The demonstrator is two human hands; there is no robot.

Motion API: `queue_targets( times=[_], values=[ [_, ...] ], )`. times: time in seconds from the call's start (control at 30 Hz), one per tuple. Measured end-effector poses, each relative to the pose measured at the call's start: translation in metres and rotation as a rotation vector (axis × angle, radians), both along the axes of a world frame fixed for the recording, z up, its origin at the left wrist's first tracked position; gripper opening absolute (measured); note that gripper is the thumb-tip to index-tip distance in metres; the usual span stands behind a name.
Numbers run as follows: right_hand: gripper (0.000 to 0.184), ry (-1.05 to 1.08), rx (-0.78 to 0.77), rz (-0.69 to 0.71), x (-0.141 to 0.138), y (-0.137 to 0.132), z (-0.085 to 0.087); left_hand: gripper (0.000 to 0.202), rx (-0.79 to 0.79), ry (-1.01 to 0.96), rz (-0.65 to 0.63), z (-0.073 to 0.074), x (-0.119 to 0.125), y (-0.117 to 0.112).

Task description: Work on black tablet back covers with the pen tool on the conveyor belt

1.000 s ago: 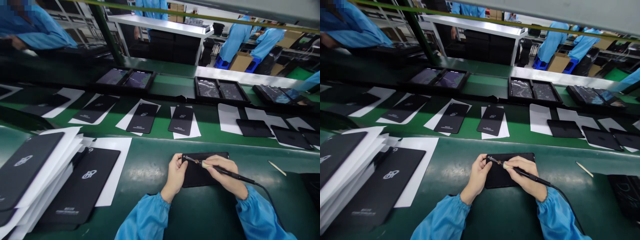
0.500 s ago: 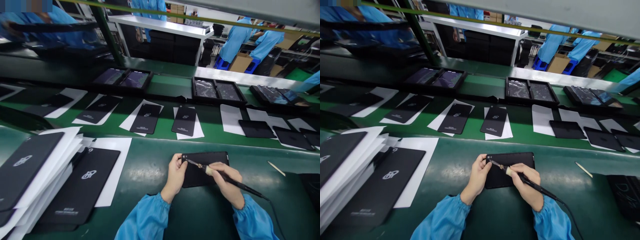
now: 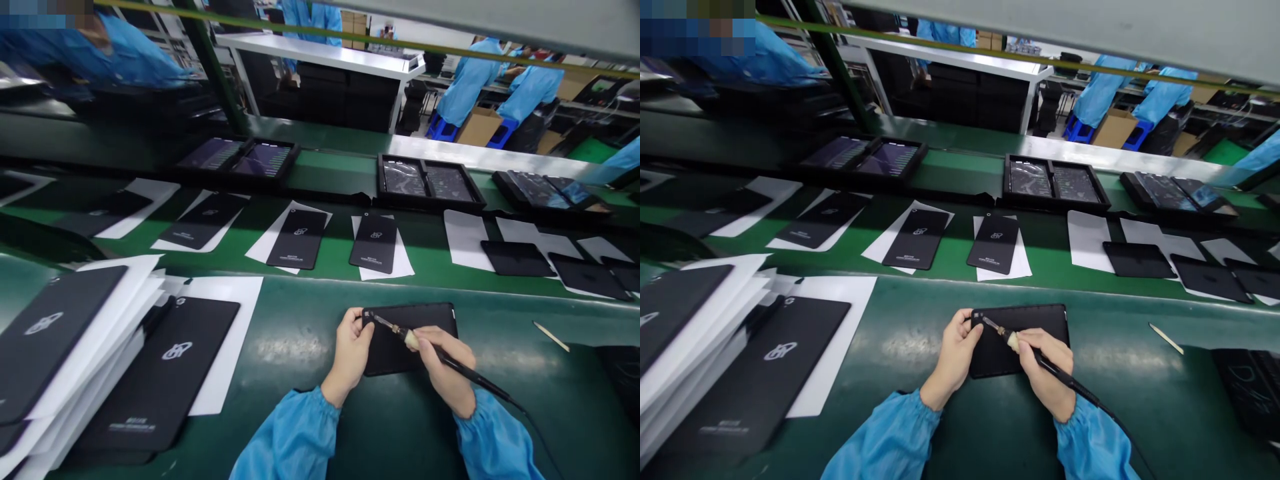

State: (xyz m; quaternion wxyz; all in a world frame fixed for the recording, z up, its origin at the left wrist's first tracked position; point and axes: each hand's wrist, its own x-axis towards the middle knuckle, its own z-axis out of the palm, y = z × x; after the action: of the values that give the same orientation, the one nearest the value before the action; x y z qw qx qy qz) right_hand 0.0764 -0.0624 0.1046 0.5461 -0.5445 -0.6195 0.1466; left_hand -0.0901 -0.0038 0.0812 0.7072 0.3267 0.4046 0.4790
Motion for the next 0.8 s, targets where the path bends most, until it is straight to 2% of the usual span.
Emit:
queue_targets(
  times=[0.33,0.43,0.6,0.7,0.8],
  values=[
    [0.018,-0.058,0.035,-0.009,-0.011,-0.001,0.003,0.023,-0.019,0.003,0.008,-0.003,0.000,0.000],
    [0.017,-0.071,0.072,-0.006,-0.013,-0.004,-0.003,0.025,-0.028,0.006,0.018,-0.003,0.000,0.001],
    [0.012,0.001,0.127,-0.045,0.009,-0.010,-0.012,0.026,-0.035,-0.013,0.026,-0.002,0.000,0.001],
    [0.019,0.001,0.117,-0.088,0.028,-0.007,-0.002,0.026,-0.040,-0.026,0.019,-0.001,0.001,0.001],
    [0.021,-0.103,0.124,-0.130,0.039,0.006,0.014,0.027,-0.039,-0.026,0.020,0.000,0.001,0.002]
  ],
)
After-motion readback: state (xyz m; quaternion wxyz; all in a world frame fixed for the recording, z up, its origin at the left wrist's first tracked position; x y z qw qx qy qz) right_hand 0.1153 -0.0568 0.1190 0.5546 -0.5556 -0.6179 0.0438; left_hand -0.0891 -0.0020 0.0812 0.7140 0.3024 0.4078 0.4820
